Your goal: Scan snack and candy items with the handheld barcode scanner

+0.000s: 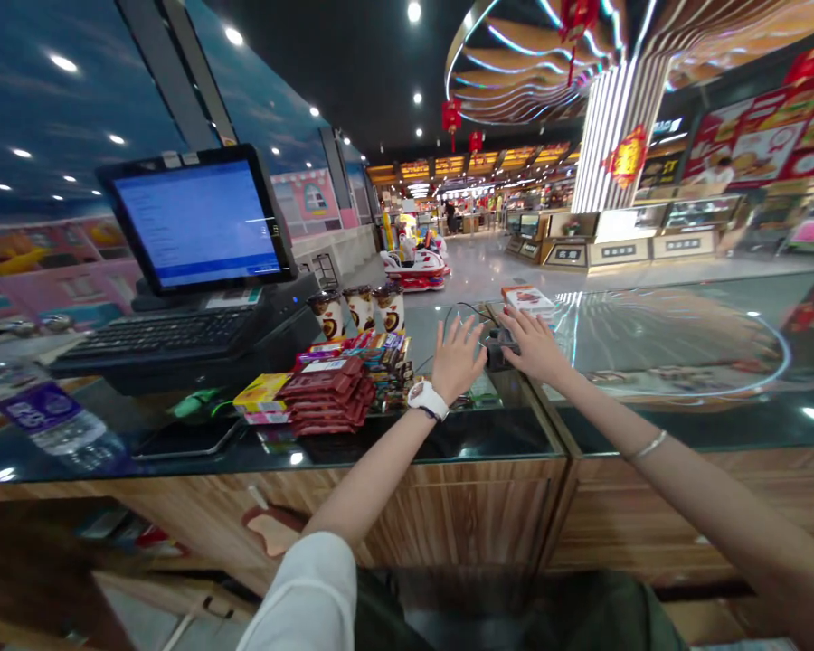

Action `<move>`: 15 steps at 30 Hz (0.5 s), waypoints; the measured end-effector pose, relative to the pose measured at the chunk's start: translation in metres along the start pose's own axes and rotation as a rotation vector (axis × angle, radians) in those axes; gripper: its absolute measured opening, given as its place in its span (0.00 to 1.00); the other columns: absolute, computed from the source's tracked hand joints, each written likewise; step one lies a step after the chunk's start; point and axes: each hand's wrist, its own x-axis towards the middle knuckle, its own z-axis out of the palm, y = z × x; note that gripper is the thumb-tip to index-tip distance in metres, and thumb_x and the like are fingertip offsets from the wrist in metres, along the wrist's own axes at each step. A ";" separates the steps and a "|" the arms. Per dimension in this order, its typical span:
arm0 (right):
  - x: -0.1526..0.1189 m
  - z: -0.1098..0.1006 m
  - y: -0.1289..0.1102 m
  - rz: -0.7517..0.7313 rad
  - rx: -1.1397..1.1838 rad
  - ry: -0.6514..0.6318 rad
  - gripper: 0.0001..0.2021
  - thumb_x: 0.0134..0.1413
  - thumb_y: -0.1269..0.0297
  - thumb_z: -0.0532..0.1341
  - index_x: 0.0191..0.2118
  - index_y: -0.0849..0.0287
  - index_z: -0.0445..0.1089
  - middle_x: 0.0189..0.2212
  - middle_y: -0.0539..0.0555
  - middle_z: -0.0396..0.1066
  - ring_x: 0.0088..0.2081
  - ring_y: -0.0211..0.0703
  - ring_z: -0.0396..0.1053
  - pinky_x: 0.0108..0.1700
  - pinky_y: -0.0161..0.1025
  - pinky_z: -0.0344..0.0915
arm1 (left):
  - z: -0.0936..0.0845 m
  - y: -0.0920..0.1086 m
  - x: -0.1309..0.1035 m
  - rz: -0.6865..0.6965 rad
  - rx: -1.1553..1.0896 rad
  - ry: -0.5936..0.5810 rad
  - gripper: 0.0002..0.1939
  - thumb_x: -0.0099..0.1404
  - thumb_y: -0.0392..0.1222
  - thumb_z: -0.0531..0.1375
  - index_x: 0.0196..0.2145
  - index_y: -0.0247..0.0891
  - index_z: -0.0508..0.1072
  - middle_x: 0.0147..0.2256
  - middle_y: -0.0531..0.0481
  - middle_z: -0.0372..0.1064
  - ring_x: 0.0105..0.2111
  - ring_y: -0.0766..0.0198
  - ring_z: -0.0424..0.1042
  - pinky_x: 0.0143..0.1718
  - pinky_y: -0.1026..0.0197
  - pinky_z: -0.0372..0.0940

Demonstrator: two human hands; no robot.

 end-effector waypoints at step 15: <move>0.024 0.028 0.107 0.354 -0.042 -0.070 0.36 0.57 0.58 0.60 0.69 0.61 0.53 0.68 0.68 0.53 0.69 0.62 0.51 0.65 0.61 0.53 | 0.064 0.064 0.101 -0.068 -0.020 -0.083 0.29 0.69 0.46 0.53 0.66 0.35 0.61 0.67 0.38 0.56 0.68 0.47 0.52 0.70 0.41 0.41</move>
